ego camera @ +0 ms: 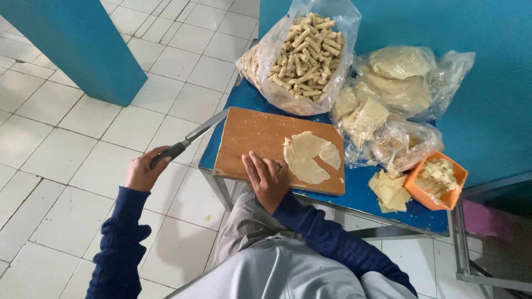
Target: The person cuts a dough sheet on a wooden board with a knife, tears dough pieces by hand, spoons brown sugar filling from a bag onto dough squares, and folds the filled dough pieces by hand, setting the folded pieces on the table.
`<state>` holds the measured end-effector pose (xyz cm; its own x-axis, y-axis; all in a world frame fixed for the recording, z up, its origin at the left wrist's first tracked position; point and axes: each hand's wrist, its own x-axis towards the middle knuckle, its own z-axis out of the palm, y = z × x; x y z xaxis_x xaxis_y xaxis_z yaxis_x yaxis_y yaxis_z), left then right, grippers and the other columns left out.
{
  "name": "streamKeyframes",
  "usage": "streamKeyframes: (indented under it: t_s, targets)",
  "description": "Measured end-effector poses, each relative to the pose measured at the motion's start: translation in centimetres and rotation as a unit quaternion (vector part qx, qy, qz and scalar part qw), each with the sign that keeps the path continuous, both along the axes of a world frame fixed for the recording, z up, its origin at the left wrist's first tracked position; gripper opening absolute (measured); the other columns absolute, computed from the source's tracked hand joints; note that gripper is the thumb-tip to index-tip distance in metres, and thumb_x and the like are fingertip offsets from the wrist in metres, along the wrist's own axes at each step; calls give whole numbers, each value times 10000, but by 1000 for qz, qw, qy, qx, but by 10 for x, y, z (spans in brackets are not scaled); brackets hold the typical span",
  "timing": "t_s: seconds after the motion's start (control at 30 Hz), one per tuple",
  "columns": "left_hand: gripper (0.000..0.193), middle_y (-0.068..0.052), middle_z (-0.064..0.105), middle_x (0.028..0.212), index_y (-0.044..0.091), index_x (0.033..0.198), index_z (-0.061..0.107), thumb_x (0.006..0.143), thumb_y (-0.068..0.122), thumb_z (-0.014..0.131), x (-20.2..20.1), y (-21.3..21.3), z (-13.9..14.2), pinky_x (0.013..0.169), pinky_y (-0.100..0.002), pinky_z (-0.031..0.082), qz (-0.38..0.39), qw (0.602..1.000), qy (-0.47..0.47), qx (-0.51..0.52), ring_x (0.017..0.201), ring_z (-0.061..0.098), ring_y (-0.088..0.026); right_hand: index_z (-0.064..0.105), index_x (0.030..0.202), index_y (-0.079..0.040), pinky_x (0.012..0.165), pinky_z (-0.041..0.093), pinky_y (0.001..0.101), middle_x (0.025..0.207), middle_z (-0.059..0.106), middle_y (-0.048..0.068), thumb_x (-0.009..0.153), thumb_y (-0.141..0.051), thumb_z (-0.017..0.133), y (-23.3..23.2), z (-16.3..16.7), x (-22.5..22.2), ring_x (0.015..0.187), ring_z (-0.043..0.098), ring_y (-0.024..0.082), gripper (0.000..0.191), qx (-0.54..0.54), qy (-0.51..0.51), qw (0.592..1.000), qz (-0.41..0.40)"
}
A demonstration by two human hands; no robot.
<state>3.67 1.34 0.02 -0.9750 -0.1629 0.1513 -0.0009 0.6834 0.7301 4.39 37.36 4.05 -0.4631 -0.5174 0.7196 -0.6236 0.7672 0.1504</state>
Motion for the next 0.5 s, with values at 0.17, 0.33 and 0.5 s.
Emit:
streamKeyframes:
  t_s: [0.17, 0.33, 0.5]
  targets:
    - [342, -124, 662, 750, 108, 1270, 689, 959, 251, 696, -38, 34, -8, 608, -355, 496, -52, 997, 55, 17, 606, 586, -210, 613, 1419, -81, 897, 447, 432, 1390, 612, 82, 957, -176, 644, -23, 7, -21, 1065, 590, 225, 473, -7, -4, 1000, -17]
    - [302, -166, 601, 879, 94, 1263, 696, 978, 190, 673, -53, 70, -11, 696, -413, 501, -76, 984, 162, -18, 762, 615, -331, 604, 1417, -95, 906, 431, 433, 1384, 592, 81, 933, -174, 639, -42, -1, -32, 1105, 583, 223, 492, 11, -3, 999, -48]
    - [305, -151, 592, 897, 142, 1286, 705, 994, 151, 616, -55, 58, 13, 713, -432, 500, -93, 983, 156, -37, 769, 607, -341, 606, 1428, -100, 892, 408, 426, 1380, 586, 71, 929, -176, 632, -39, -7, -30, 1095, 557, 217, 506, 30, -25, 998, -55]
